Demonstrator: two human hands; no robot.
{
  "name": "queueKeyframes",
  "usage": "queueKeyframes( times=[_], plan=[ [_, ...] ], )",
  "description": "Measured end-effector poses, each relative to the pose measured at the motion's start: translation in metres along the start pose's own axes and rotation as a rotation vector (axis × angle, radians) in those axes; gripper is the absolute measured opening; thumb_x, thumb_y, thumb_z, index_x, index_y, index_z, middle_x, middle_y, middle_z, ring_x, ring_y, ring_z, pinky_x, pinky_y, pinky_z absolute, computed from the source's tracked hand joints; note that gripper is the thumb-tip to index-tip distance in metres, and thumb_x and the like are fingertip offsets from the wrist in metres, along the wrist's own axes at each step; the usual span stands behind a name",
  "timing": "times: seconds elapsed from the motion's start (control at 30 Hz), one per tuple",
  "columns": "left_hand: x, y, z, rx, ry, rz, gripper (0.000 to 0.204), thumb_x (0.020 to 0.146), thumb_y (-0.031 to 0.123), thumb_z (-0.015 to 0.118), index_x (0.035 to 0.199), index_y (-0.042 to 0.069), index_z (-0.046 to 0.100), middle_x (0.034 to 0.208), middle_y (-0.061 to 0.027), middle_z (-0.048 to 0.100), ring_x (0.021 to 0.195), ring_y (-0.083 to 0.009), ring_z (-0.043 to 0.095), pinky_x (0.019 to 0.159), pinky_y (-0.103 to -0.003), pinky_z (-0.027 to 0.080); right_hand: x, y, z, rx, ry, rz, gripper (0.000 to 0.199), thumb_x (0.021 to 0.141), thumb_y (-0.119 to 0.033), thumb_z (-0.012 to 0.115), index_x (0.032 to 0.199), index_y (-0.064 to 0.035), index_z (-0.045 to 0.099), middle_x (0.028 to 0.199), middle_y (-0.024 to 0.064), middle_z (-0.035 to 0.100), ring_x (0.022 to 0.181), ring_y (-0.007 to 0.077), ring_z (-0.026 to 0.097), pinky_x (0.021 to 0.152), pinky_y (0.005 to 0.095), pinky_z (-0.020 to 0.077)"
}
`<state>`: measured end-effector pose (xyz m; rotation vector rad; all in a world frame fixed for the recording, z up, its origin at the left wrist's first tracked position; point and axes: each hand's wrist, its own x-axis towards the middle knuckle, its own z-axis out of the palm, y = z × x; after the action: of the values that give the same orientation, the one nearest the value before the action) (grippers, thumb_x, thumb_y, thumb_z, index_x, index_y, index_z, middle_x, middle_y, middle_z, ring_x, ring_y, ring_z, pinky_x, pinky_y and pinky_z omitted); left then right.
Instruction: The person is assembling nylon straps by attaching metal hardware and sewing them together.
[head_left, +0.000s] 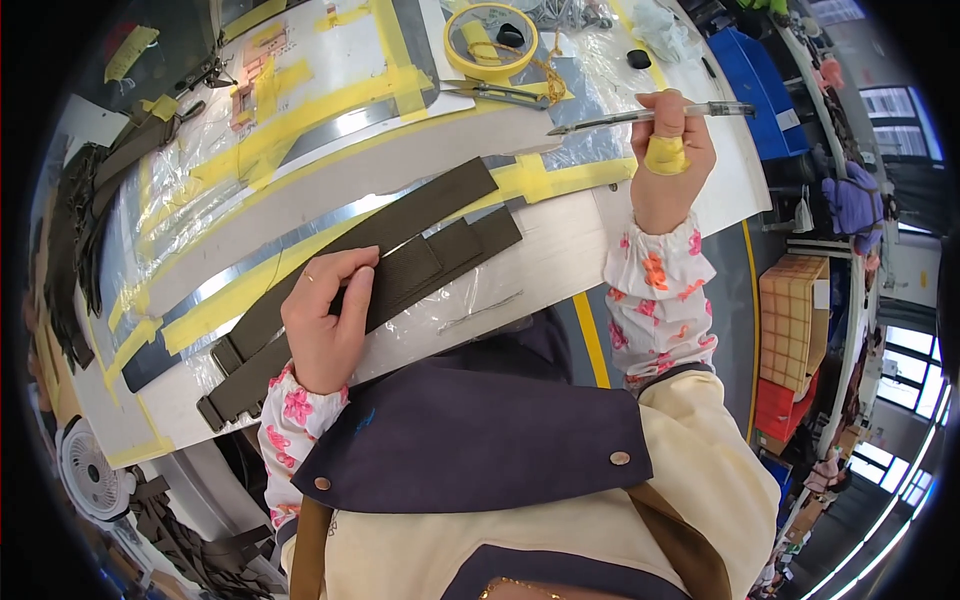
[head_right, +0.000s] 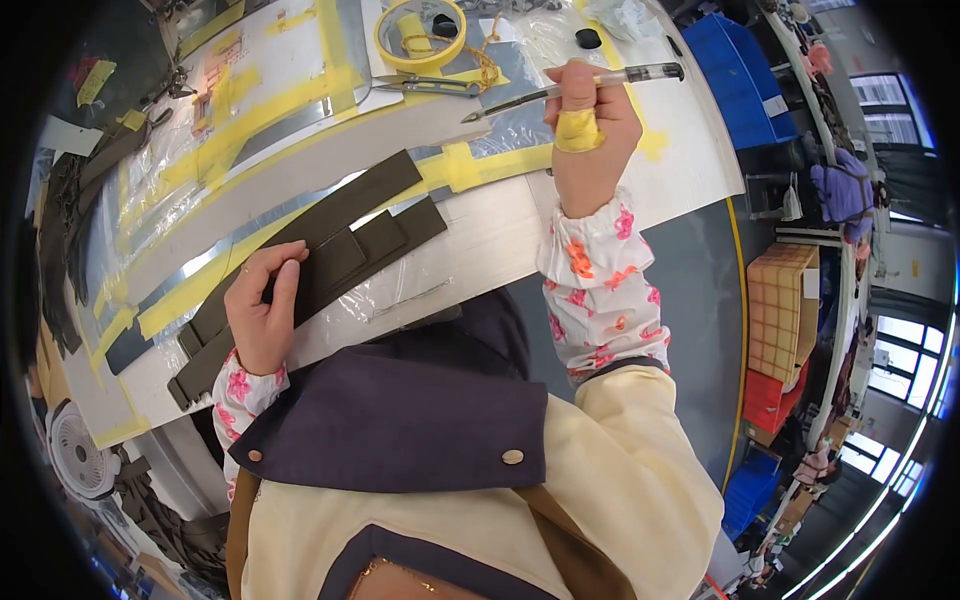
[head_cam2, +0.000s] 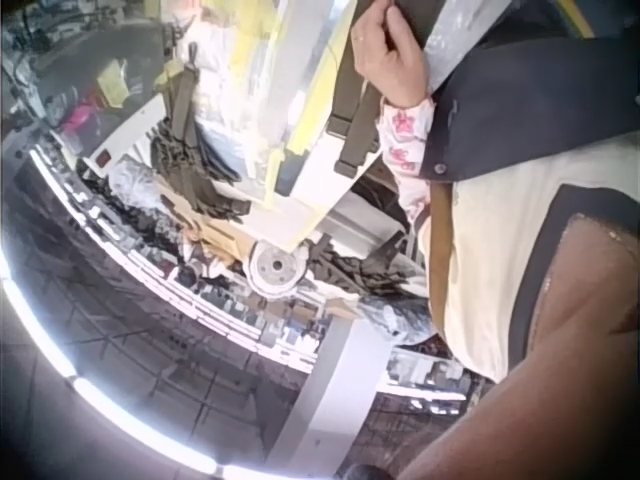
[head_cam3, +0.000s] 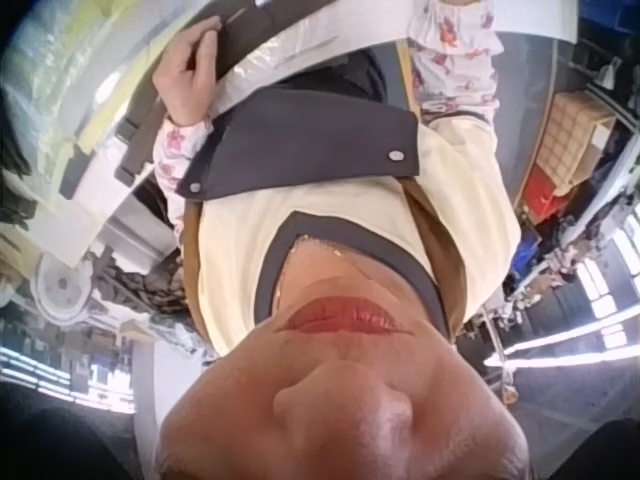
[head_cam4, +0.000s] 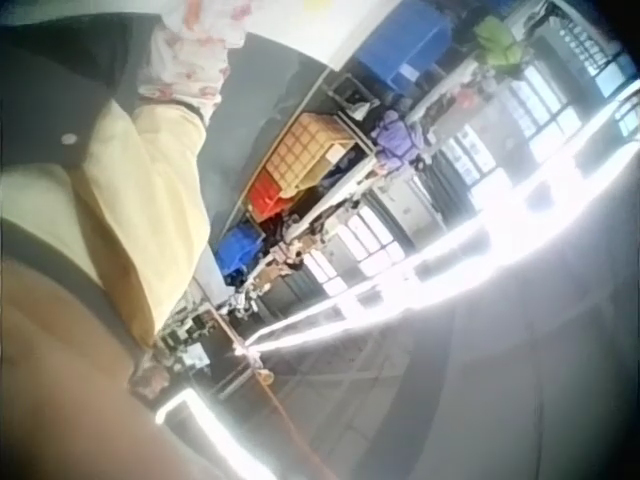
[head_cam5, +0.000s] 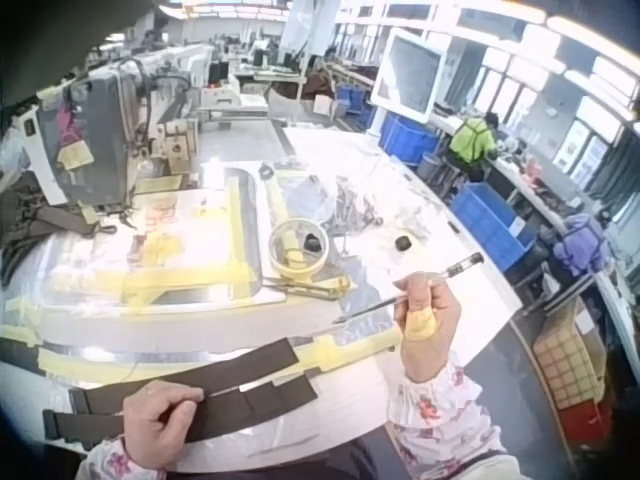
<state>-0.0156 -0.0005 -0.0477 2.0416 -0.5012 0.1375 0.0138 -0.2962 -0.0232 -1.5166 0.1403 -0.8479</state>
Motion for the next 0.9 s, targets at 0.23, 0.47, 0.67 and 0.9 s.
queueKeyframes(
  times=[0.23, 0.47, 0.67, 0.9],
  plan=[
    [-0.006, 0.007, -0.004, -0.487, -0.008, -0.256, 0.018, 0.087, 0.004, 0.051, 0.101, -0.003, 0.059, 0.089, -0.0076, 0.062, 0.082, -0.0108, 0.056, 0.074, -0.022, 0.043, -0.052, -0.021, 0.028, 0.516, -0.343, 0.629, 0.029, 0.087, -0.028, 0.055, 0.097, -0.0001, 0.057, 0.073, 0.0132, 0.062, 0.046, 0.0072, 0.044, 0.044, 0.0171, 0.0333],
    [-0.006, 0.024, -0.003, -0.835, 0.055, -0.317, 0.024, 0.085, 0.002, 0.054, 0.108, -0.004, 0.055, 0.091, -0.0076, 0.061, 0.084, -0.0091, 0.055, 0.073, -0.020, 0.043, -0.090, -0.030, 0.056, 0.581, -0.488, 0.730, 0.028, 0.087, -0.027, 0.054, 0.099, -0.0016, 0.057, 0.076, 0.0132, 0.062, 0.045, 0.0074, 0.044, 0.044, 0.0178, 0.0345],
    [-0.008, 0.023, -0.009, -0.857, 0.060, -0.293, 0.026, 0.083, 0.001, 0.057, 0.109, -0.003, 0.054, 0.094, -0.0076, 0.060, 0.085, -0.0086, 0.055, 0.074, -0.019, 0.043, -0.094, -0.031, 0.062, 0.552, -0.511, 0.716, 0.027, 0.087, -0.027, 0.055, 0.097, -0.0021, 0.057, 0.075, 0.0123, 0.062, 0.045, 0.0071, 0.044, 0.044, 0.0179, 0.0341],
    [-0.006, 0.023, -0.063, -0.456, 0.283, -0.174, 0.025, 0.087, 0.008, 0.050, 0.110, -0.002, 0.053, 0.099, -0.0082, 0.059, 0.092, -0.0132, 0.055, 0.081, -0.025, 0.043, -0.073, -0.045, 0.058, 0.100, -0.639, 0.288, 0.033, 0.088, -0.031, 0.052, 0.071, -0.0030, 0.050, 0.055, 0.0052, 0.046, 0.046, 0.0113, 0.036, 0.044, 0.0245, 0.0317]
  ],
)
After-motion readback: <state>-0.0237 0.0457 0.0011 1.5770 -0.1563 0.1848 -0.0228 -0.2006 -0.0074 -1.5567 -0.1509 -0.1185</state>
